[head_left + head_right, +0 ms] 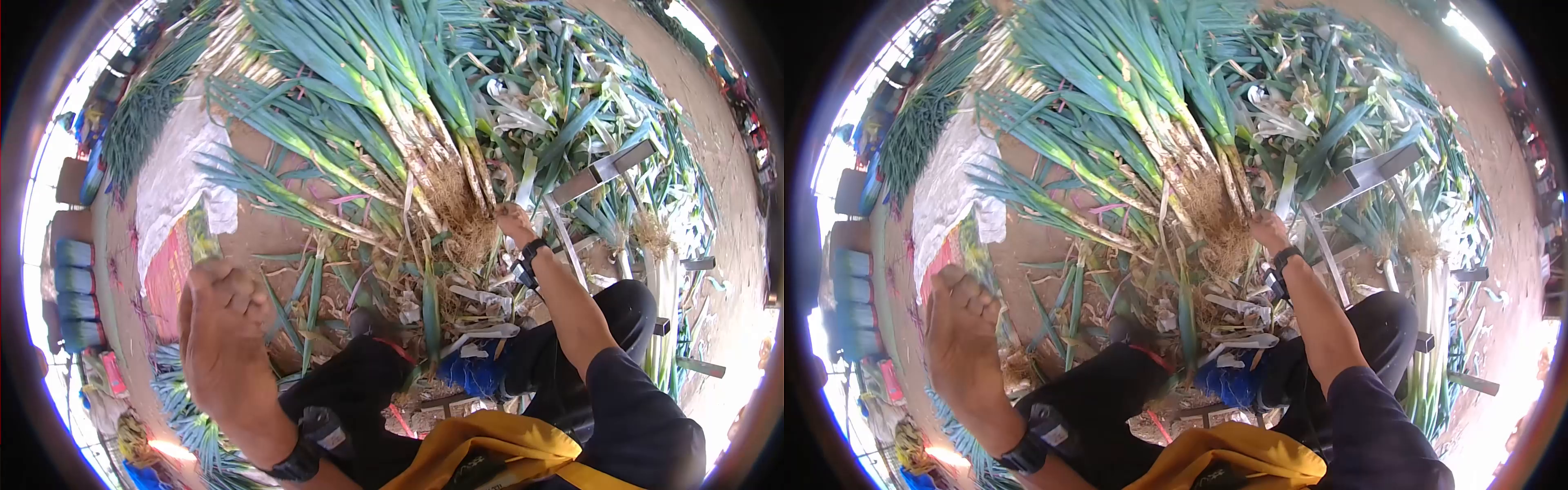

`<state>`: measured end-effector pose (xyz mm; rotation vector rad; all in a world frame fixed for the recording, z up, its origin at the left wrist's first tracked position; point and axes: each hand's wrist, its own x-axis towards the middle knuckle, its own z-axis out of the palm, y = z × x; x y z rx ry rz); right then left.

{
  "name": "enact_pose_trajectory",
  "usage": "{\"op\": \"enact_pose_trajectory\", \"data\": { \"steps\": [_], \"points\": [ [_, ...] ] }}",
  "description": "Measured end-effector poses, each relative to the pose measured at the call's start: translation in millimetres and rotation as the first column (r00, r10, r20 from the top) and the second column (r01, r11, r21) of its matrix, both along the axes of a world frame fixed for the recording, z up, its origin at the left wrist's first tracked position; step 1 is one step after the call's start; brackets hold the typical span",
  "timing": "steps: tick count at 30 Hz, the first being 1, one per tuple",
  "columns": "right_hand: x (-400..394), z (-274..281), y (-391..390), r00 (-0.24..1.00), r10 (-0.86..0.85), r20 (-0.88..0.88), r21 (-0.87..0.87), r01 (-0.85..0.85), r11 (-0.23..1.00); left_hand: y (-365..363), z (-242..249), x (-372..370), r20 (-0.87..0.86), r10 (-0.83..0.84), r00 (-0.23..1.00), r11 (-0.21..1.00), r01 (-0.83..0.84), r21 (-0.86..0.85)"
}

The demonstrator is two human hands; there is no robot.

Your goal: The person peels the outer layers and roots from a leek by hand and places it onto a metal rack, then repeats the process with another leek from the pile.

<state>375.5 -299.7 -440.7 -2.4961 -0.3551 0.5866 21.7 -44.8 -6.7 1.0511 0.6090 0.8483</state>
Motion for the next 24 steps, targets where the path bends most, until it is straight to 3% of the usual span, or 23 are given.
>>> {"op": "enact_pose_trajectory", "data": {
  "steps": [1, 3, 5, 6, 7, 8, 11, 13, 14, 15, 17, 18, 19, 20, 21, 23, 24],
  "points": [
    [-1, 20, 9, 0.999, 0.034, 0.035, -0.052, -0.032, 0.998, 2, -2, 3, -0.023, -0.013, 1.000, 1.000, 0.014, 0.015],
    [12, -8, 13, 0.996, 0.042, 0.082, -0.005, -0.042, 0.999, 5, -7, 7, -0.003, -0.073, 0.997, 0.997, 0.073, 0.014],
    [25, -28, 17, 0.999, 0.018, 0.051, 0.003, -0.018, 1.000, 7, -5, 12, -0.032, -0.049, 0.998, 0.999, 0.049, -0.020],
    [33, -34, 20, 0.997, 0.007, -0.079, -0.099, -0.015, 0.995, 4, -5, 19, -0.073, 0.072, 0.995, 0.997, -0.074, -0.038],
    [35, -41, 23, 0.996, 0.007, -0.088, -0.096, -0.015, 0.995, 3, -5, 23, -0.082, 0.071, 0.994, 0.997, -0.074, -0.034],
    [38, -59, 23, 0.994, -0.056, -0.092, -0.040, 0.053, 0.998, 3, -6, 25, -0.101, 0.076, 0.992, 0.997, -0.077, -0.014],
    [32, -29, 30, 0.970, -0.169, -0.177, 0.027, 0.177, 0.984, 4, -7, 29, -0.114, 0.065, 0.991, 0.998, -0.066, -0.007],
    [54, -40, 25, 0.853, -0.053, -0.519, 0.078, 0.109, 0.991, 4, -7, 31, -0.101, 0.046, 0.994, 0.999, -0.048, -0.021],
    [36, -1, 39, 0.788, -0.001, -0.615, 0.108, 0.085, 0.990, 3, -8, 32, -0.117, 0.052, 0.992, 0.999, -0.053, -0.007],
    [18, 7, 51, 0.789, -0.002, -0.614, 0.109, 0.087, 0.990, 3, -8, 33, -0.131, 0.059, 0.990, 0.998, -0.058, 0.006],
    [-13, 20, 65, 0.942, -0.078, -0.325, 0.091, 0.114, 0.989, 3, -8, 33, -0.104, 0.015, 0.994, 1.000, -0.016, -0.009],
    [-22, 38, 65, 0.944, -0.080, -0.320, 0.095, 0.116, 0.989, 2, -8, 32, -0.077, -0.026, 0.997, 0.999, 0.024, -0.021],
    [-29, 66, 64, 0.906, 0.036, -0.421, 0.377, 0.138, 0.916, 2, -8, 31, -0.069, -0.028, 0.997, 1.000, 0.027, -0.016],
    [-37, 89, 64, 0.861, 0.182, -0.474, 0.622, 0.181, 0.761, 2, -9, 31, -0.065, -0.075, 0.995, 0.997, 0.075, -0.010],
    [-49, 100, 67, 0.866, 0.186, -0.464, 0.630, 0.174, 0.757, 2, -10, 30, -0.060, -0.121, 0.991, 0.993, 0.121, -0.001],
    [-77, 127, 73, 0.875, 0.015, -0.484, 0.638, 0.341, 0.691, -5, -7, 33, -0.050, -0.084, 0.995, 0.996, 0.084, -0.003],
    [-89, 160, 75, 0.915, 0.072, -0.398, 0.680, 0.241, 0.693, -12, -5, 38, -0.089, -0.033, 0.995, 0.999, 0.034, 0.006]
  ]
}}
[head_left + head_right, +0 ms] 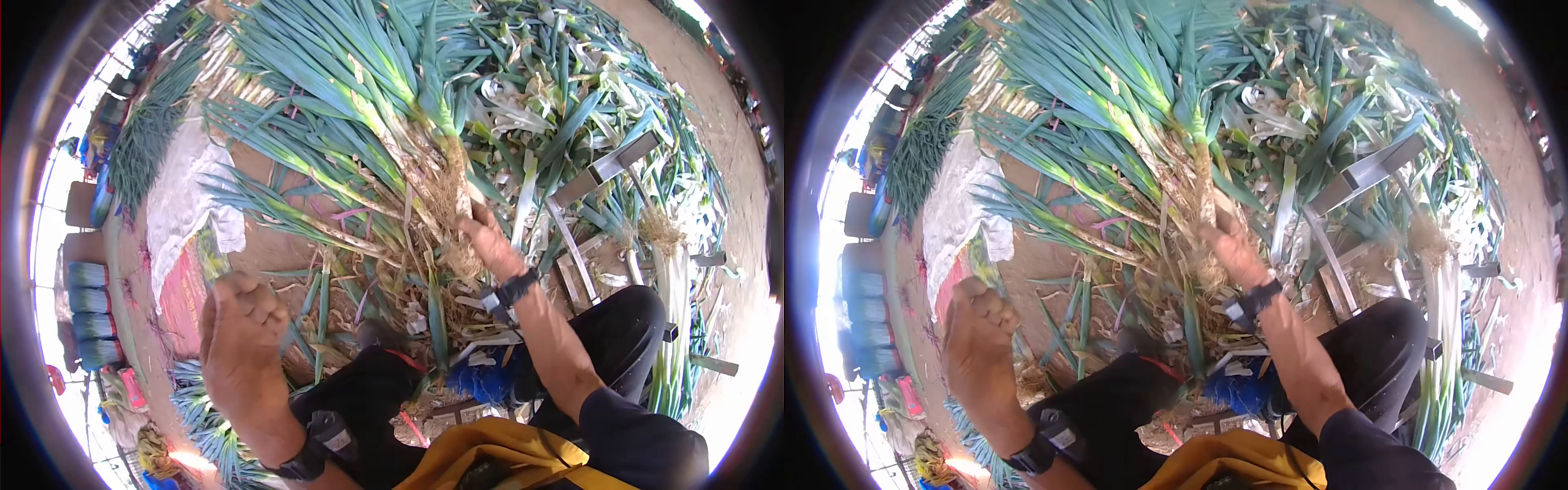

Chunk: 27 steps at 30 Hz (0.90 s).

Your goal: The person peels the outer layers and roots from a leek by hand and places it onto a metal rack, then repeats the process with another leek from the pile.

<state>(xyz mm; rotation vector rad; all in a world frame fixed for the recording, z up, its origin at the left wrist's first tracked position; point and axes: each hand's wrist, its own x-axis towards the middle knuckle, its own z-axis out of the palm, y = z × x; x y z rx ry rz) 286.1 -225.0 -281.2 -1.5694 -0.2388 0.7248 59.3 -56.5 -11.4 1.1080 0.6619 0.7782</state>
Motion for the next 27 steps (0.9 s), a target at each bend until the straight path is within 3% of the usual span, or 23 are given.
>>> {"op": "enact_pose_trajectory", "data": {
  "steps": [1, 2, 3, 5, 8, 10, 11, 13, 15, 17, 18, 20, 21, 23, 25, 27],
  "points": [
    [-21, 29, -2, 0.996, -0.080, -0.048, -0.018, 0.080, 0.997, -4, 2, 1, -0.037, 0.052, 0.998, 0.999, -0.051, 0.013],
    [-37, 55, -2, 0.999, -0.045, 0.004, 0.098, 0.044, 0.994, 0, 2, -4, 0.003, -0.059, 0.998, 0.998, 0.059, 0.011],
    [-52, 77, -4, 0.998, -0.014, 0.060, 0.211, 0.001, 0.978, 0, 1, -7, 0.017, -0.055, 0.998, 0.998, 0.055, 0.019],
    [-78, 91, -11, 0.970, -0.001, 0.241, 0.139, -0.034, 0.990, 3, -2, -10, -0.069, -0.033, 0.997, 0.998, 0.029, -0.059],
    [-111, 104, -33, 0.911, 0.090, 0.403, 0.081, -0.133, 0.988, 4, -3, -12, -0.018, -0.071, 0.997, 0.996, 0.070, -0.050],
    [-132, 115, -50, 0.790, 0.123, 0.600, 0.047, -0.189, 0.981, 7, -4, -14, -0.013, -0.110, 0.994, 0.993, 0.109, -0.048],
    [-141, 125, -60, 0.759, 0.198, 0.620, -0.032, -0.228, 0.973, 7, -4, -15, -0.001, -0.098, 0.995, 0.994, 0.098, -0.039],
    [-156, 145, -77, 0.712, 0.241, 0.659, -0.004, -0.317, 0.948, 4, -2, -15, 0.040, -0.073, 0.997, 0.994, 0.076, -0.074],
    [-173, 159, -93, 0.589, 0.234, 0.773, -0.018, -0.348, 0.937, 8, -5, -16, 0.066, -0.071, 0.995, 0.993, 0.077, -0.086],
    [-188, 151, -108, 0.578, 0.201, 0.791, 0.047, -0.385, 0.922, 11, -9, -18, 0.189, -0.097, 0.977, 0.959, 0.143, -0.244],
    [-193, 148, -117, 0.540, 0.267, 0.799, -0.009, -0.432, 0.902, 9, -6, -18, 0.190, -0.075, 0.979, 0.962, 0.121, -0.244],
    [-205, 149, -124, 0.466, 0.348, 0.814, -0.109, -0.465, 0.879, 3, -3, -18, 0.410, -0.039, 0.911, 0.933, 0.181, -0.312],
    [-206, 150, -125, 0.460, 0.357, 0.813, -0.109, -0.482, 0.869, 5, -4, -22, 0.408, -0.021, 0.913, 0.936, 0.162, -0.313],
    [-204, 154, -125, 0.505, 0.482, 0.716, -0.181, -0.533, 0.827, 8, -8, -29, 0.437, 0.041, 0.898, 0.910, 0.147, -0.387],
    [-201, 166, -110, 0.528, 0.456, 0.716, -0.147, -0.525, 0.839, 10, -9, -34, 0.450, 0.071, 0.890, 0.904, 0.133, -0.406],
    [-195, 185, -89, 0.593, 0.395, 0.702, -0.083, -0.483, 0.872, 7, -5, -35, 0.521, 0.024, 0.853, 0.885, 0.225, -0.408]
  ]
}}
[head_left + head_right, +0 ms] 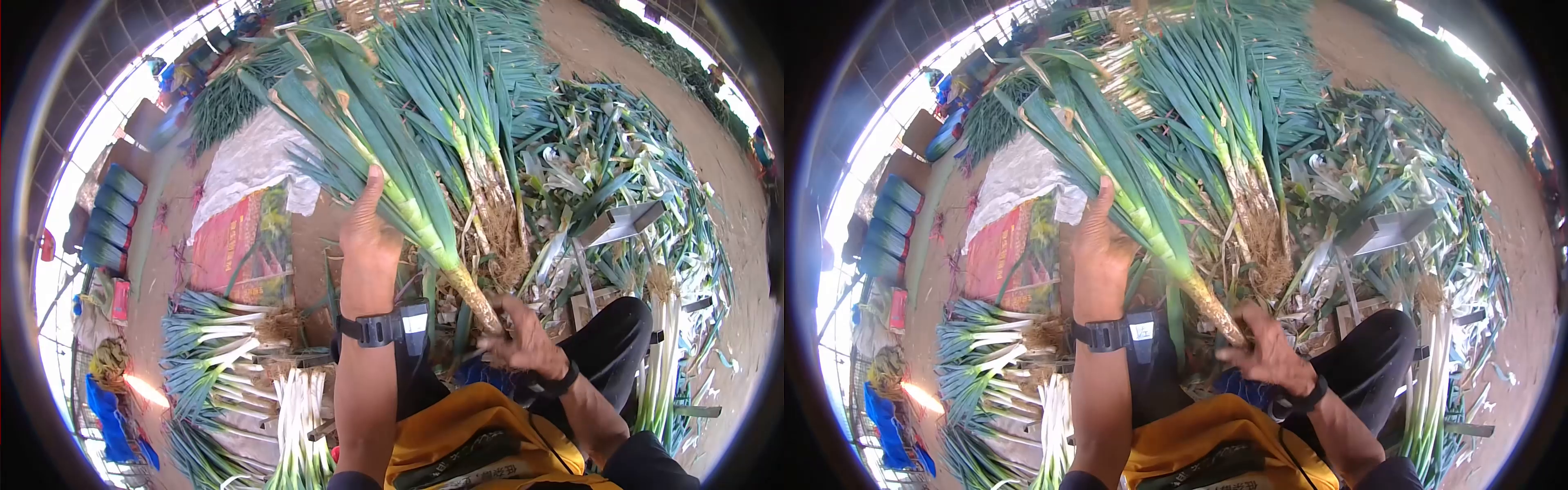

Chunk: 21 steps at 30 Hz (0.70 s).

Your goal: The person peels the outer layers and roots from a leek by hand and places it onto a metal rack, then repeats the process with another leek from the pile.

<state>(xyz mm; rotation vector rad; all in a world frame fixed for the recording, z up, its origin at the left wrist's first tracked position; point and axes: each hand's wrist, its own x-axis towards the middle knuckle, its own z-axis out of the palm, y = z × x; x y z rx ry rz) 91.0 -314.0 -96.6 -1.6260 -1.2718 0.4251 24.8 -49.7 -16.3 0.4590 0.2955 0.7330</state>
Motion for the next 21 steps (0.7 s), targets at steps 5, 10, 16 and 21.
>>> {"op": "enact_pose_trajectory", "data": {
  "steps": [5, 10, 16, 21],
  "points": [
    [22, 55, 79, 0.955, 0.008, -0.296, 0.108, 0.025, 0.994, -9, -5, 9, 0.036, -0.029, 0.999, 0.999, 0.027, 0.044],
    [36, 71, 121, 0.894, 0.026, -0.448, 0.107, 0.024, 0.994, -17, -1, 11, 0.076, -0.066, 0.995, 0.993, 0.058, 0.105],
    [24, 85, 121, 0.865, 0.020, -0.502, 0.140, 0.058, 0.988, -17, -4, 12, 0.046, -0.019, 0.999, 0.993, 0.014, 0.120],
    [25, 84, 121, 0.877, 0.021, -0.480, 0.096, 0.029, 0.995, -25, 1, 13, -0.027, 0.033, 0.999, 0.993, -0.030, 0.116]
  ]
}}
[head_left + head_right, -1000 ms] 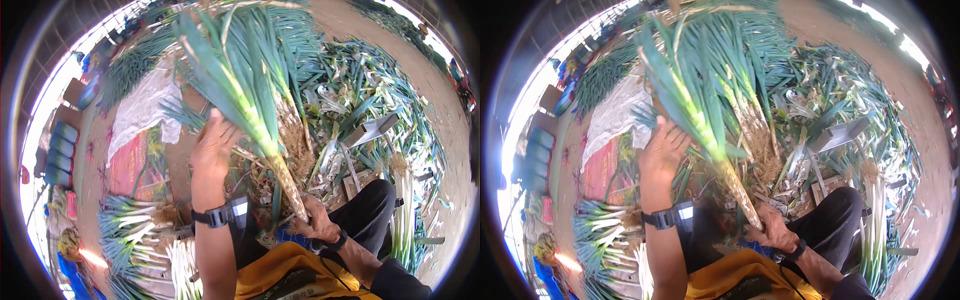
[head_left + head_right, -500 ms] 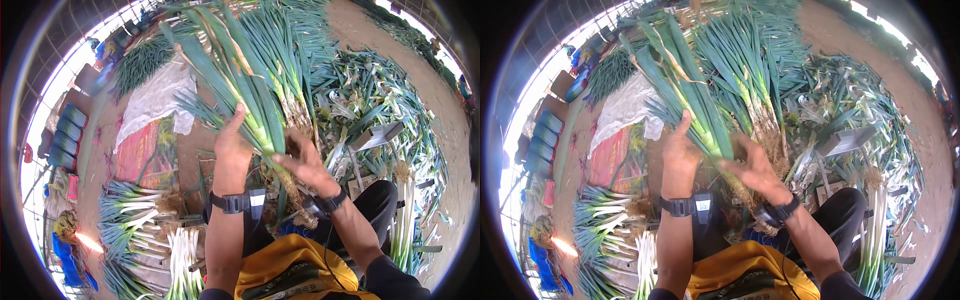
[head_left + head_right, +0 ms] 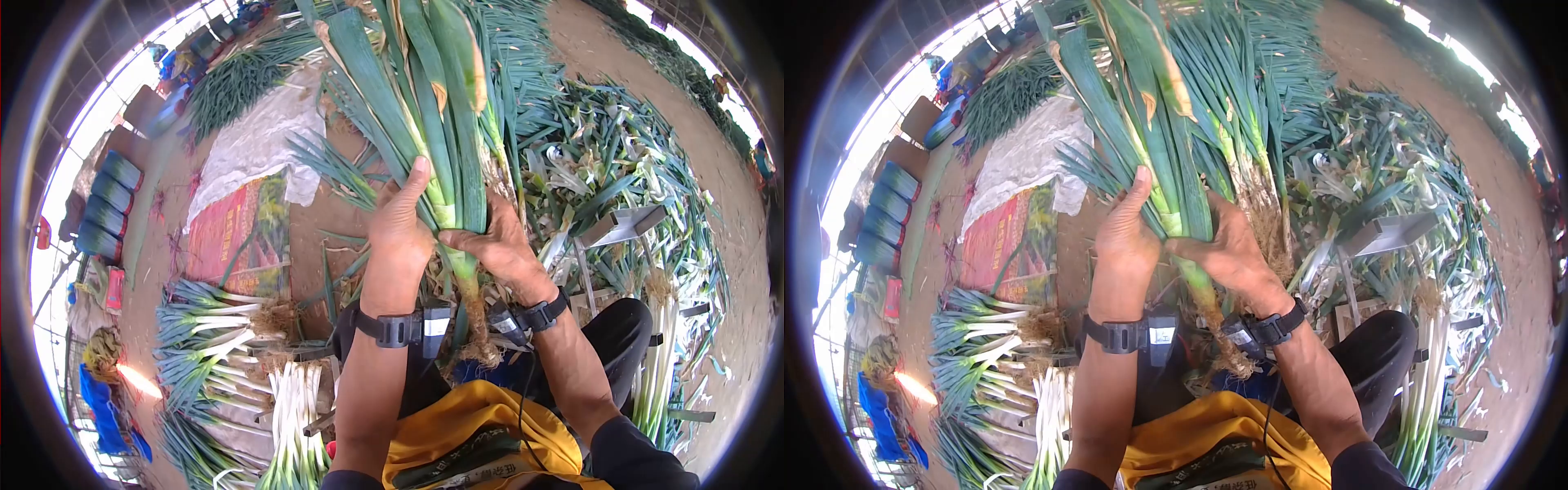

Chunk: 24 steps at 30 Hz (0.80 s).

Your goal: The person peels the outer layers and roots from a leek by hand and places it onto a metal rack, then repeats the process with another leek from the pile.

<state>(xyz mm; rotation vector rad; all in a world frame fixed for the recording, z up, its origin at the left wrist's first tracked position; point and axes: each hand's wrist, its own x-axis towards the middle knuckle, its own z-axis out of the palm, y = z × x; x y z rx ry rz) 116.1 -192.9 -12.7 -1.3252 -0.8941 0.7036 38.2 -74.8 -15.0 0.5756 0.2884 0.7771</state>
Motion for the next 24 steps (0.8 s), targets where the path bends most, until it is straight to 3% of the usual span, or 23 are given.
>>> {"op": "enact_pose_trajectory", "data": {
  "steps": [11, 13, 15, 18, 20, 23, 24],
  "points": [
    [-3, -10, -5, 0.997, -0.067, -0.026, 0.092, 0.069, 0.993, -6, -8, 9, -0.014, -0.007, 1.000, 1.000, 0.006, -0.020],
    [-4, -16, -6, 0.974, -0.154, 0.168, 0.070, 0.144, 0.987, -5, -11, 12, -0.053, 0.018, 0.998, 0.999, -0.020, -0.028],
    [-7, -17, -5, 0.959, -0.205, 0.198, 0.090, 0.190, 0.978, -6, -12, 13, -0.041, 0.035, 0.999, 0.999, -0.035, -0.013],
    [-13, -21, -8, 0.978, -0.184, 0.099, 0.069, 0.177, 0.982, -8, -12, 13, -0.053, 0.067, 0.996, 0.997, -0.066, 0.027],
    [-19, -22, -12, 0.961, -0.101, -0.257, 0.047, 0.117, 0.992, -8, -14, 14, -0.073, 0.089, 0.993, 0.995, -0.086, 0.051],
    [-28, -23, -19, 0.949, -0.101, -0.299, 0.120, 0.143, 0.982, -4, -17, 17, -0.127, 0.145, 0.981, 0.989, -0.145, 0.014],
    [-31, -25, -19, 0.971, -0.115, -0.210, 0.198, 0.157, 0.968, -2, -17, 16, -0.088, 0.166, 0.982, 0.986, -0.168, -0.015]
  ]
}}
